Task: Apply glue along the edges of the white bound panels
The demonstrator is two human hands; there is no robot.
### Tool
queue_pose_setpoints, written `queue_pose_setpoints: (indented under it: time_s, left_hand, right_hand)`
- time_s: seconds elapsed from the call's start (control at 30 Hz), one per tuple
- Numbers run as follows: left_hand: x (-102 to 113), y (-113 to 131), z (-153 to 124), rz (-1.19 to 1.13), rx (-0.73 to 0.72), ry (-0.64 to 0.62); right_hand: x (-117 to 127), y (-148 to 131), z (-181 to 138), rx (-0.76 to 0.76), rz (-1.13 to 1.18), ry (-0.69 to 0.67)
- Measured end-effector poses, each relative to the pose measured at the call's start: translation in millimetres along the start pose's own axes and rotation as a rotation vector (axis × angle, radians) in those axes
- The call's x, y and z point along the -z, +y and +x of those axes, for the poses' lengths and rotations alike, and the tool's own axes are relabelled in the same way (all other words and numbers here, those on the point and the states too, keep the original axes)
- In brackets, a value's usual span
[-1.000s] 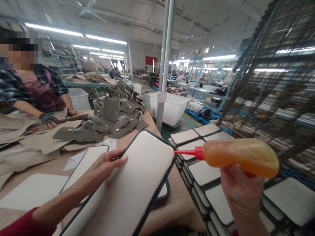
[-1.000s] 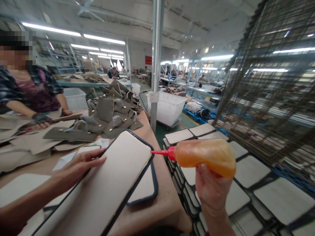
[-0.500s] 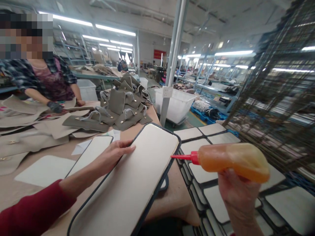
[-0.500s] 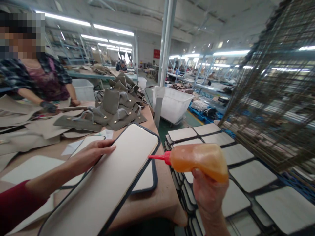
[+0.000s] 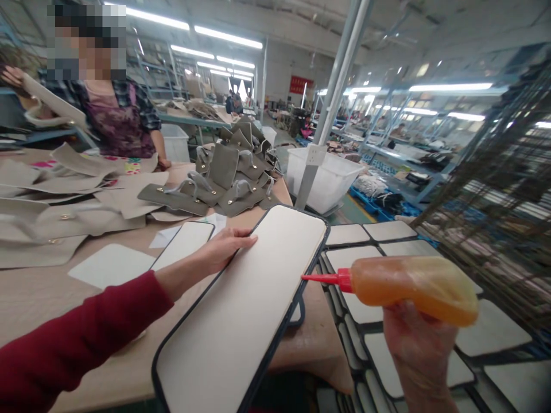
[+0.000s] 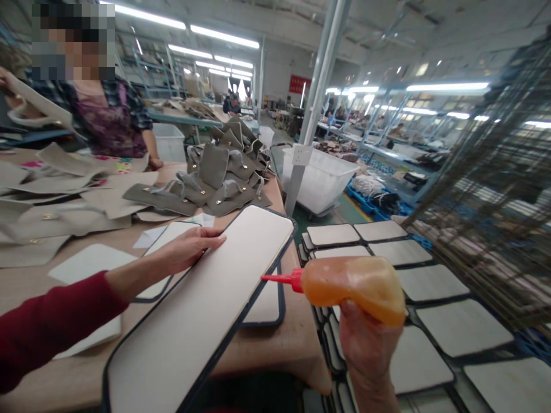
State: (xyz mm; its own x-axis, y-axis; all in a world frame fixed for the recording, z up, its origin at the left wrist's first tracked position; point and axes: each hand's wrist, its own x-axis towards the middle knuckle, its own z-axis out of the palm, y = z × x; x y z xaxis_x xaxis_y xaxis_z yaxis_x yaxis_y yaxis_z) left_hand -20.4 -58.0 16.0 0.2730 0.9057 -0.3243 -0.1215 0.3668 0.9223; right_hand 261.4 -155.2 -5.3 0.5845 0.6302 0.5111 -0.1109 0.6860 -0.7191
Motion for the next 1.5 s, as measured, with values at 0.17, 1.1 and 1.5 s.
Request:
queue_pose_setpoints:
  time_s: [0.17,1.1,1.5]
  left_hand:
    - [3,6,4,-0.021,0.020,0.028]
    - [37,14,44,-0.046,0.041,0.116]
    - [49,10,61,-0.049,0.061,0.146]
  right_hand:
    - [-5,4,-4,0.005,-0.034,-0.038]
    - [-19,22,-27,-0.016,-0.315,-0.077]
    - [5,34,-37,-0.024,-0.479,-0.196]
